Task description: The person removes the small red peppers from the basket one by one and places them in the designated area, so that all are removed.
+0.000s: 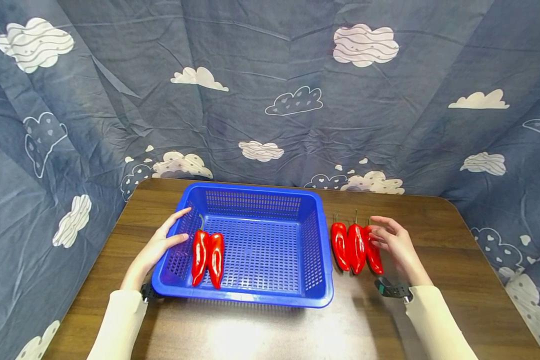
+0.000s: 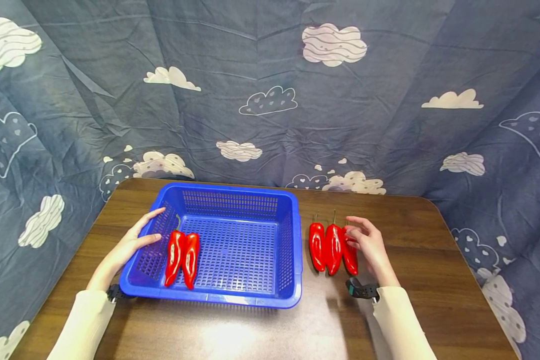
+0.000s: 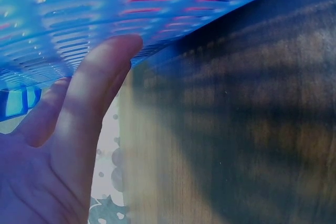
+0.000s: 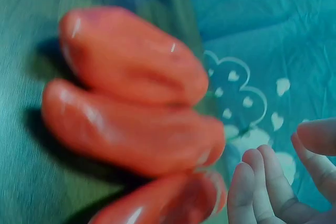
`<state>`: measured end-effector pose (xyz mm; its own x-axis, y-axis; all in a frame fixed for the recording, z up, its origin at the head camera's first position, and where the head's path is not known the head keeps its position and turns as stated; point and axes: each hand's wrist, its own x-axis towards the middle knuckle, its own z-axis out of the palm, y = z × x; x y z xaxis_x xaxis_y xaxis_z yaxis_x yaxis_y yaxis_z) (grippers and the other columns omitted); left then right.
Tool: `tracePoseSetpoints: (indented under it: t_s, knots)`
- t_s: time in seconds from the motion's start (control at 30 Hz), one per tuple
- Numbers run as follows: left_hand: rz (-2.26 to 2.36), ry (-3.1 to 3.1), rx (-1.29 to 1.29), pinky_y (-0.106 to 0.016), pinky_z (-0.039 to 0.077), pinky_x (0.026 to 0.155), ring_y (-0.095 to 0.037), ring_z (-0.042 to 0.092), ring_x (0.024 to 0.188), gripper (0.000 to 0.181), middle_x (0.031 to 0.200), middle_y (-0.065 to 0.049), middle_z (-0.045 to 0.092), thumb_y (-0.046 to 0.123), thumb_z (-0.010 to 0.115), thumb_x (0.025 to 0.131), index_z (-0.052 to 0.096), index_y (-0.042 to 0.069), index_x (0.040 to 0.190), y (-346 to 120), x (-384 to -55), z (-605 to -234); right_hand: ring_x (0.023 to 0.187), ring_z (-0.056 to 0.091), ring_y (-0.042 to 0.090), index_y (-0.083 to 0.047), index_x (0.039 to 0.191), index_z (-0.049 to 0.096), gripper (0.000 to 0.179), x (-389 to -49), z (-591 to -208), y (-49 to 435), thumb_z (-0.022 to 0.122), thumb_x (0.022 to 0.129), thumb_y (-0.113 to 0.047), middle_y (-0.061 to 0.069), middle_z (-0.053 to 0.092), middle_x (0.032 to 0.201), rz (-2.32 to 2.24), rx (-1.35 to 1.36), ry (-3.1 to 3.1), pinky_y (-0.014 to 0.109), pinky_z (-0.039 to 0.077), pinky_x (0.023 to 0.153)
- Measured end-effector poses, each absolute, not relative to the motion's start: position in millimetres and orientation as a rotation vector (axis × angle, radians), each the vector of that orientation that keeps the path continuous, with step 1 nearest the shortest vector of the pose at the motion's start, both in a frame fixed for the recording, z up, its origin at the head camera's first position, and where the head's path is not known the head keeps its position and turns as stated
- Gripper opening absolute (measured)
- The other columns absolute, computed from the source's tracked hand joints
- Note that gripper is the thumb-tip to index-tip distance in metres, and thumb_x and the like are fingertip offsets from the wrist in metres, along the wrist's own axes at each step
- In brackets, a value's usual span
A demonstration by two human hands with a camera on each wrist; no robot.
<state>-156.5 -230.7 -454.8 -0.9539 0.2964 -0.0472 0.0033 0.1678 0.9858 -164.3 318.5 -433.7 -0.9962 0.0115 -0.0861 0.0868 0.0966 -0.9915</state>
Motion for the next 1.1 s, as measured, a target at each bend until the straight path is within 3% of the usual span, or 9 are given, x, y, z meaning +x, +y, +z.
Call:
tracePoseSetpoints:
  t_s: [0.1, 0.27, 0.4, 0.53, 0.7, 0.83, 1.1]
  knots:
    - [1.868, 2.208, 0.290, -0.039, 0.041, 0.093, -0.043, 0.035, 0.129, 0.061, 0.151, -0.023, 0.024, 0.009, 0.051, 0.096, 0.025, 0.013, 0.151, -231.2, -156.4, -454.6, 0.084, 0.064, 0.007, -0.005, 0.118, 0.056, 0.021, -165.0, -427.9, 310.1, 0.050, 0.098, -0.005, -0.012, 0.065, 0.091, -2.031, 0.076, 2.307, 0.022, 0.053, 0.073]
    - [1.879, 2.205, 0.309, -0.033, 0.042, 0.091, -0.043, 0.035, 0.128, 0.061, 0.150, -0.024, 0.025, 0.007, 0.051, 0.096, 0.025, 0.012, 0.151, -230.9, -156.7, -455.6, 0.087, 0.064, 0.009, 0.011, 0.128, 0.044, 0.034, -165.8, -417.2, 294.9, 0.048, 0.098, -0.005, -0.011, 0.064, 0.094, -1.973, 0.030, 2.317, 0.024, 0.052, 0.076]
    - [1.886, 2.203, 0.319, -0.030, 0.041, 0.092, -0.042, 0.034, 0.129, 0.062, 0.150, -0.023, 0.025, 0.005, 0.051, 0.095, 0.025, 0.012, 0.151, -230.5, -157.2, -456.3, 0.088, 0.063, 0.010, 0.014, 0.131, 0.039, 0.039, -167.2, -409.5, 280.2, 0.046, 0.099, -0.006, -0.010, 0.063, 0.096, -1.910, -0.016, 2.349, 0.024, 0.052, 0.077]
    - [1.888, 2.195, 0.310, -0.036, 0.042, 0.092, -0.043, 0.034, 0.129, 0.062, 0.150, -0.024, 0.025, 0.004, 0.051, 0.095, 0.025, 0.013, 0.151, -230.8, -156.7, -455.9, 0.089, 0.064, 0.011, 0.014, 0.132, 0.040, 0.039, -168.6, -402.8, 263.9, 0.046, 0.099, -0.008, -0.007, 0.062, 0.100, -1.888, -0.082, 2.337, 0.025, 0.052, 0.078]
    - [1.906, 2.163, 0.301, -0.047, 0.042, 0.092, -0.046, 0.033, 0.128, 0.063, 0.150, -0.025, 0.023, 0.003, 0.050, 0.094, 0.024, 0.013, 0.151, -231.9, -156.3, -456.7, 0.091, 0.065, 0.015, 0.014, 0.130, 0.042, 0.037, -170.0, -395.0, 241.3, 0.045, 0.099, -0.005, 0.014, 0.062, 0.111, -1.894, -0.187, 2.297, 0.030, 0.053, 0.079]
    - [1.912, 2.157, 0.306, -0.048, 0.043, 0.091, -0.046, 0.033, 0.128, 0.064, 0.150, -0.026, 0.022, 0.002, 0.050, 0.094, 0.024, 0.013, 0.151, -232.8, -156.9, -458.3, 0.090, 0.065, 0.020, 0.014, 0.128, 0.045, 0.035, -172.7, -390.4, 221.2, 0.047, 0.097, -0.003, 0.031, 0.057, 0.116, -1.914, -0.234, 2.248, 0.032, 0.053, 0.078]
    - [1.907, 2.141, 0.281, -0.048, 0.046, 0.088, -0.047, 0.034, 0.127, 0.065, 0.151, -0.024, 0.021, 0.004, 0.051, 0.093, 0.024, 0.018, 0.151, -233.8, -157.9, -459.4, 0.087, 0.064, 0.017, 0.012, 0.125, 0.049, 0.034, -174.4, -385.6, 186.2, 0.050, 0.094, -0.002, 0.016, 0.062, 0.109, -1.878, -0.302, 2.212, 0.032, 0.053, 0.076]
